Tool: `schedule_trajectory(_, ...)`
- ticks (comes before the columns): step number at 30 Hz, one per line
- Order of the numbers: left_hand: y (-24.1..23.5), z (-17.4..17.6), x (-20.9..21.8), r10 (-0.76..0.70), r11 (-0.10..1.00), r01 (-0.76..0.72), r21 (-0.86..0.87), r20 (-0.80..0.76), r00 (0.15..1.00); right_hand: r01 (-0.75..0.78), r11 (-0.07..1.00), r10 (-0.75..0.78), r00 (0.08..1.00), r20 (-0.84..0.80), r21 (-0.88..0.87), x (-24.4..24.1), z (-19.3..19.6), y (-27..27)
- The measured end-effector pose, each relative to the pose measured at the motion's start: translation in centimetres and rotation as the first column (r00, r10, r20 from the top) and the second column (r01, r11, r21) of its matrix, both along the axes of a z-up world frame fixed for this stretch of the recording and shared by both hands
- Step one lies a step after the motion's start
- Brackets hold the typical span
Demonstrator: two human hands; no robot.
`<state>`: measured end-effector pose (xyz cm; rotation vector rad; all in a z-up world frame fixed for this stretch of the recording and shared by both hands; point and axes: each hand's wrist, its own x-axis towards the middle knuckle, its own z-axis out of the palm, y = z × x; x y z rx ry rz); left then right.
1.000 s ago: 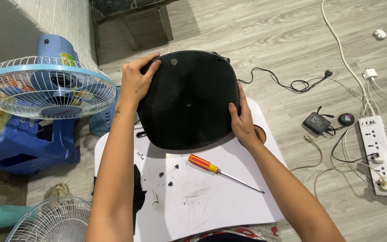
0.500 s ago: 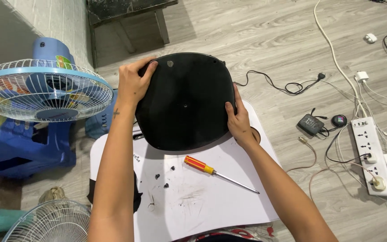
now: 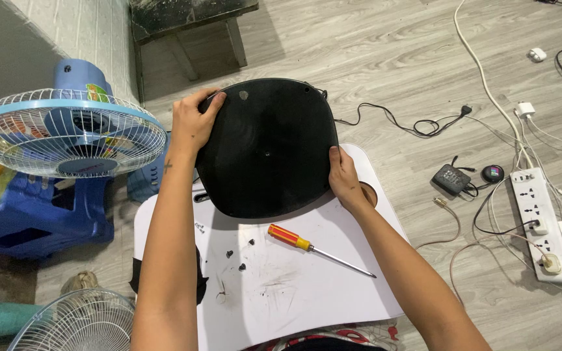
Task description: The person uses a screwdriver to remove screws from the back of a black electronic device. They separate the casing to reveal the internal components and wires, then reassemble the device by aligning the parts and securing them with screws.
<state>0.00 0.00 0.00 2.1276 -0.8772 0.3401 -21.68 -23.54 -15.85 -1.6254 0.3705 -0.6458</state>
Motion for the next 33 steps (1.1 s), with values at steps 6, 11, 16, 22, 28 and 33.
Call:
schedule_trajectory(6,-0.1,0.2,-0.2,0.011,0.999,-0.009,0.042,-0.044,0.999,0.110,0.993,-0.111,0.993,-0.026,-0.039,0.5,-0.5,0.2)
schedule_trajectory(11,-0.1,0.3,-0.3,0.019,1.000,-0.018,0.014,-0.070,0.997,0.099,0.995,-0.099,0.995,-0.020,-0.020,-0.3,1.2,0.9)
schedule_trajectory(16,0.1,-1.3,2.3,0.021,1.000,-0.024,-0.010,-0.257,0.966,0.094,0.995,-0.095,0.995,-0.021,-0.025,-0.4,1.7,1.0)
schedule_trajectory(22,-0.4,-0.5,1.7,0.170,0.984,-0.151,0.090,-0.280,0.945,0.065,0.998,-0.065,0.998,-0.018,-0.004,-0.6,2.0,1.0)
schedule_trajectory(28,-0.5,-0.4,1.4,0.162,0.986,-0.149,0.073,-0.243,0.956,0.042,0.998,-0.041,0.999,0.029,-0.047,-1.7,6.7,2.4)
schedule_trajectory(33,-0.4,0.3,1.4,0.124,0.989,-0.099,0.112,-0.247,0.961,0.026,0.999,-0.024,0.999,0.030,-0.040,-1.7,5.1,1.7)
